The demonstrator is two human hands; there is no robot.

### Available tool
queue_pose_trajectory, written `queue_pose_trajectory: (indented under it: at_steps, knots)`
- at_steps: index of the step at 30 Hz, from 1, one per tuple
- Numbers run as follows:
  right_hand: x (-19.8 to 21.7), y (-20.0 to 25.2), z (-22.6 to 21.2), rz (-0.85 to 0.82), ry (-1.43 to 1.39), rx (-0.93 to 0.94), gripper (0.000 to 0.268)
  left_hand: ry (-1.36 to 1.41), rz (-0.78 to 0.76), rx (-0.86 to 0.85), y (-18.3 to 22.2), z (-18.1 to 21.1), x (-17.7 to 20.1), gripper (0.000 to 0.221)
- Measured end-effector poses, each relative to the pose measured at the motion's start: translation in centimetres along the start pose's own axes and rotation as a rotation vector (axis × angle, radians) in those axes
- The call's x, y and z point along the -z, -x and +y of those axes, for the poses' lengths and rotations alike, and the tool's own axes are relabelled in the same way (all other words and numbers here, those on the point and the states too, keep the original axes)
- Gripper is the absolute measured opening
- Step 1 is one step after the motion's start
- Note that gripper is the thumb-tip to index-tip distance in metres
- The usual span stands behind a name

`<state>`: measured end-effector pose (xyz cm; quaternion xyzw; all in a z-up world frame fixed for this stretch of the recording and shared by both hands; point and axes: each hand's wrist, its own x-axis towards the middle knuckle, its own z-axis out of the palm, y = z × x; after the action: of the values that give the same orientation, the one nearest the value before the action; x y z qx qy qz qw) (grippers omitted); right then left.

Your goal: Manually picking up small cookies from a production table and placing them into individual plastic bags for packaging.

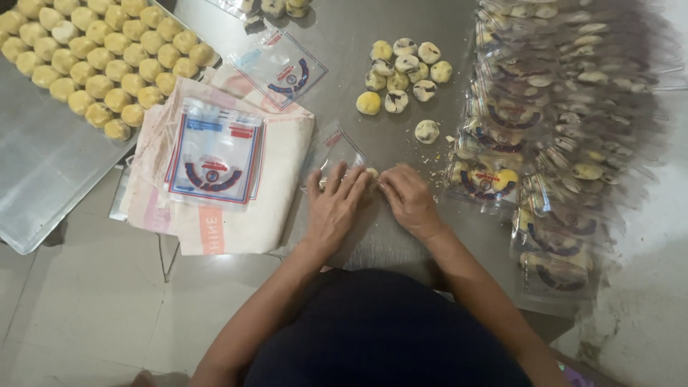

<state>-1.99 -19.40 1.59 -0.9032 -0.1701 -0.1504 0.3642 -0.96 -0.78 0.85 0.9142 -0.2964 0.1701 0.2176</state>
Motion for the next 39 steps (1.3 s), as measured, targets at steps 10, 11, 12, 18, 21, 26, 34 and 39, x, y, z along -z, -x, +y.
queue_pose_trajectory:
  at_steps: [10, 11, 12, 18, 21, 26, 34, 39]
  knots:
    - [1.7, 2.3, -0.9, -0.112, 0.105, -0.006, 0.003, 0.051, 0.041, -0.015, -1.2, 2.4, -0.5, 0.032]
    - [1.9, 2.6, -0.8, -0.111, 0.107, -0.011, 0.003, 0.055, 0.040, -0.018, -1.5, 2.7, 0.2, 0.032]
    - [2.1, 2.8, -0.8, -0.088, 0.117, -0.010, 0.003, 0.036, 0.042, -0.024, -1.8, 3.1, 0.9, 0.031]
    - [1.9, 3.1, -1.2, -0.027, 0.373, 0.012, 0.009, 0.014, 0.042, -0.018, -1.9, 2.9, 0.2, 0.033]
    - [1.2, 2.6, -1.5, 0.001, 0.435, 0.015, 0.004, -0.002, 0.039, -0.026, -1.8, 2.8, 0.3, 0.033]
    - [0.8, 3.2, -2.3, -0.010, 0.387, 0.003, 0.004, -0.016, 0.063, -0.020, -1.8, 2.6, -0.4, 0.034]
    - [1.6, 4.1, -3.4, -0.071, 0.488, -0.024, 0.005, -0.039, 0.105, 0.003, -1.7, 2.6, -1.0, 0.025]
    - [0.7, 2.9, -3.9, -0.083, 0.585, -0.027, 0.031, -0.007, 0.035, 0.009, -0.5, 1.3, -0.1, 0.035]
